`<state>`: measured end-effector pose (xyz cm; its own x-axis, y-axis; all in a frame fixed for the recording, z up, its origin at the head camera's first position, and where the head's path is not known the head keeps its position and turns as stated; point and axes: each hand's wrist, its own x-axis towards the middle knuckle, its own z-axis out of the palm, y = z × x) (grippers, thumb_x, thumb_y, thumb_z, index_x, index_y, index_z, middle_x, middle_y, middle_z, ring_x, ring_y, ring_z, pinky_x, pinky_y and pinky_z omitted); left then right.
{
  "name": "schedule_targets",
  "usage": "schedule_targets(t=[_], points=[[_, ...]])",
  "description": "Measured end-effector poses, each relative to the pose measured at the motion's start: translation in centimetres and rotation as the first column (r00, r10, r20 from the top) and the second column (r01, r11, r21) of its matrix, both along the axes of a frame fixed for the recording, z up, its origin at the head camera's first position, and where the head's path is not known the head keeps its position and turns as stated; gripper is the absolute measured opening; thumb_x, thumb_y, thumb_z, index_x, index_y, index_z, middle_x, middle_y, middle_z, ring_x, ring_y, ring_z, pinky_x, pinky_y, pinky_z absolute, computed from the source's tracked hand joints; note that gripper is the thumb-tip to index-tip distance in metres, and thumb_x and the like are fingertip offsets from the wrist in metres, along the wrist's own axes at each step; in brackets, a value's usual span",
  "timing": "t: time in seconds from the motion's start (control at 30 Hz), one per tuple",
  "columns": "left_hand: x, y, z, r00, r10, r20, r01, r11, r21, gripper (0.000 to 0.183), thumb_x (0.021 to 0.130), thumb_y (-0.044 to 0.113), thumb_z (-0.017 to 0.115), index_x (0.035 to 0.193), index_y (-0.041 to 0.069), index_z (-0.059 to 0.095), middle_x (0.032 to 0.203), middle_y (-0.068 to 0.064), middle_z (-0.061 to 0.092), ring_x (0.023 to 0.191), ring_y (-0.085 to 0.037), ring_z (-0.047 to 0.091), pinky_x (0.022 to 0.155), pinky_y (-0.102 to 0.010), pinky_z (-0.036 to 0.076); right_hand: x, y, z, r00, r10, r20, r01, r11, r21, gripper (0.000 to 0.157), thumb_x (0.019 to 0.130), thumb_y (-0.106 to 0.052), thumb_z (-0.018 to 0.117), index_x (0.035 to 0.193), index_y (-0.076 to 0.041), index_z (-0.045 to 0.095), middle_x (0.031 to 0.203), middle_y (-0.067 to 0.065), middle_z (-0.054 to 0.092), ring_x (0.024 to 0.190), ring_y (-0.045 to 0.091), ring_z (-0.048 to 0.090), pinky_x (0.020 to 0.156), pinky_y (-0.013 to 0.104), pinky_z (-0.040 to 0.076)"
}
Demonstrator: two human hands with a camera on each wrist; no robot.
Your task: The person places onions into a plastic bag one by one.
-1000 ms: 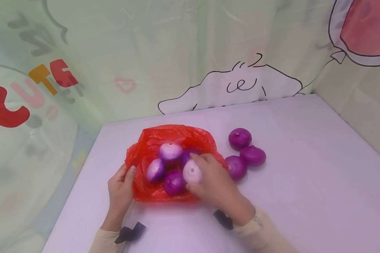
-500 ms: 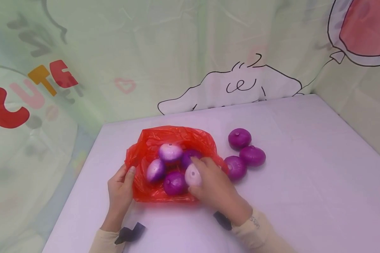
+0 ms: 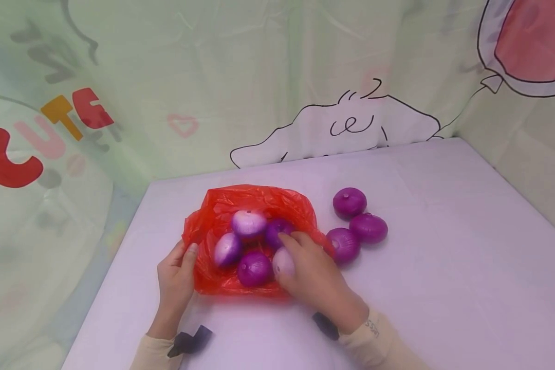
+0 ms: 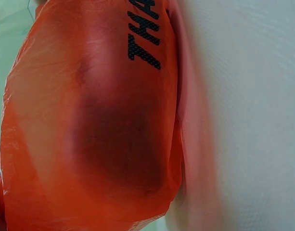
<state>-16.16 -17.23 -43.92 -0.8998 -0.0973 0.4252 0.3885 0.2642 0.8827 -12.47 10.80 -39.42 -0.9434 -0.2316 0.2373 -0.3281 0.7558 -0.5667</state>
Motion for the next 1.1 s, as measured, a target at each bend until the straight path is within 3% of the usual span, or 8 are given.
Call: schedule_targets(t=[0.33,0.67,1.1], points=[[-0.1,0.0,-0.2,1.0,-0.004,-0.012,0.004,1.0,0.02,0.032,0.106,0.007,0.059,0.136,-0.001,0.067,0.143,-0.011,0.065,0.131,-0.03,0.062,0.095,-0.023,0.056,0.7,0.0,0.6,0.999,0.006,-0.04,-0.007,1.0,-0.028,0.064,0.085,-0.023,0.083,0.143,-0.004,0.062,0.134,0.015,0.062,0.124,0.035,0.06,0.101,0.058,0.055],[-0.2,0.0,-0.3,1.0,-0.005,-0.009,0.005,1.0,0.02,0.033,0.106,0.008,0.06,0.137,-0.001,0.067,0.143,-0.01,0.065,0.13,-0.029,0.063,0.095,-0.023,0.056,1.8,0.6,2.7,0.999,0.01,-0.053,-0.014,0.997,-0.075,0.061,0.087,-0.024,0.084,0.141,-0.007,0.064,0.135,0.011,0.062,0.124,0.034,0.061,0.098,0.056,0.057],[-0.1,0.0,-0.1,1.0,0.002,-0.016,-0.002,1.0,0.009,0.032,0.105,0.007,0.06,0.136,-0.001,0.067,0.142,-0.011,0.065,0.13,-0.03,0.063,0.095,-0.022,0.056,1.5,3.7,4.5,0.974,-0.058,-0.219,0.035,0.994,-0.105,0.063,0.08,-0.011,0.09,0.137,-0.005,0.065,0.132,0.015,0.065,0.122,0.035,0.062,0.085,0.054,0.062]])
